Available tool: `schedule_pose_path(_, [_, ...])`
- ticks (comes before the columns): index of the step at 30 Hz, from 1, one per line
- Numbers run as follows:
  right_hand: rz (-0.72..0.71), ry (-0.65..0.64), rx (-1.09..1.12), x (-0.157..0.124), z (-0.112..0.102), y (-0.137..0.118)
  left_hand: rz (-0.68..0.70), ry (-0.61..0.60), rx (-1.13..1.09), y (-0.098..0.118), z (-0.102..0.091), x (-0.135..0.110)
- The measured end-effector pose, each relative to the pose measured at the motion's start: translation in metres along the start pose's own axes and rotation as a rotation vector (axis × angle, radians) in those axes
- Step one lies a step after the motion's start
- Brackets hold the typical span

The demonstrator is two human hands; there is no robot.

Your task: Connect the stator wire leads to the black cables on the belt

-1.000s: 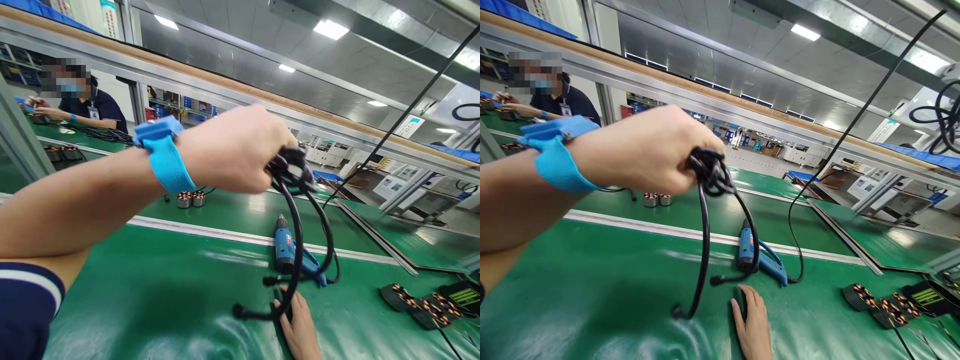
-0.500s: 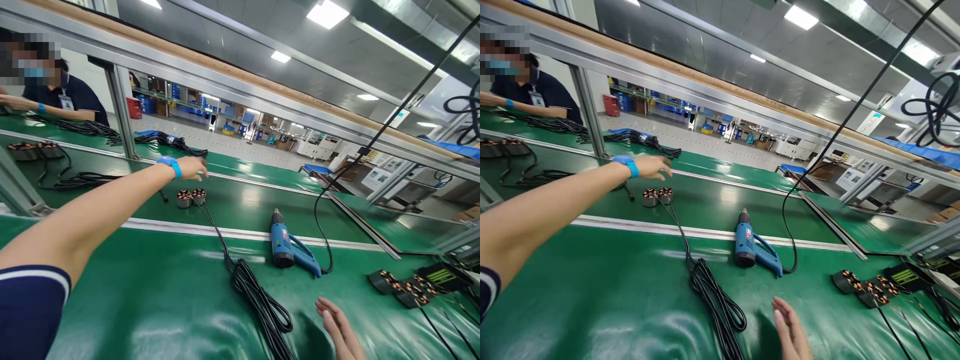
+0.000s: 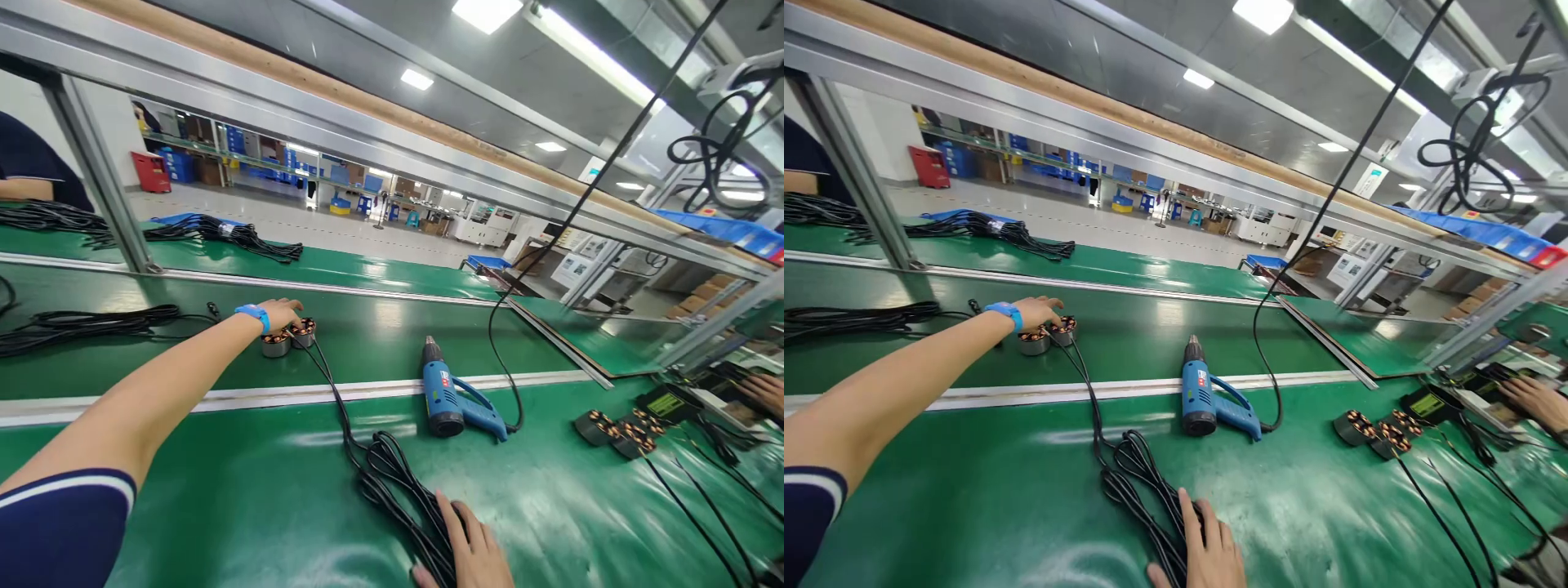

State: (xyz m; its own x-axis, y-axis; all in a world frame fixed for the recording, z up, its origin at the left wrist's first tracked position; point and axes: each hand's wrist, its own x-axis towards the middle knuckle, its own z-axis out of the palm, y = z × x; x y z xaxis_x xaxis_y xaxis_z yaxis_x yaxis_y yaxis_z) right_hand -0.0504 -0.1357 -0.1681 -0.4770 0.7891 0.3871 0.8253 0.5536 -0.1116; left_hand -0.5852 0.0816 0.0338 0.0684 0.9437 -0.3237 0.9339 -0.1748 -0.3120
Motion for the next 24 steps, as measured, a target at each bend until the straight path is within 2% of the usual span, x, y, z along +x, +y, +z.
schedule_pose_path(2, [-0.041,-0.009,0.049,0.001,-0.001,0.008,0.05,0.079,0.064,0.008,-0.004,-0.004])
schedule_pose_path(5, [0.033,-0.029,0.086,-0.002,-0.021,0.012,0.154,0.189,0.148,0.021,-0.01,-0.016])
schedule_pose_path(7, [0.04,0.0,0.121,-0.007,-0.046,0.017,0.212,0.228,0.16,0.028,-0.013,-0.026])
schedule_pose_path(9, [0.033,0.082,0.083,-0.016,-0.078,0.03,0.241,0.254,0.131,0.04,-0.013,-0.041])
schedule_pose_path(12, [0.132,0.217,-0.206,-0.032,-0.122,0.062,0.291,0.265,0.062,0.078,-0.012,-0.071])
schedule_pose_path(14, [0.289,0.256,-0.398,-0.039,-0.141,0.088,0.347,0.286,0.022,0.118,-0.011,-0.092])
schedule_pose_path(16, [0.527,0.207,-0.503,-0.041,-0.149,0.111,0.392,0.302,-0.011,0.164,-0.01,-0.11])
schedule_pose_path(18, [0.83,0.032,-0.495,-0.041,-0.15,0.129,0.424,0.31,-0.084,0.207,-0.008,-0.124])
schedule_pose_path(20, [1.033,-0.203,-0.452,-0.039,-0.146,0.141,0.432,0.304,-0.175,0.239,-0.006,-0.137])
schedule_pose_path(21, [1.049,-0.28,-0.441,-0.038,-0.142,0.145,0.431,0.321,-0.205,0.249,-0.005,-0.143])
schedule_pose_path(22, [0.995,-0.287,-0.429,-0.036,-0.139,0.145,0.432,0.355,-0.228,0.256,-0.004,-0.148])
schedule_pose_path(24, [0.731,-0.098,-0.322,-0.026,-0.133,0.136,0.439,0.492,-0.256,0.261,-0.001,-0.16])
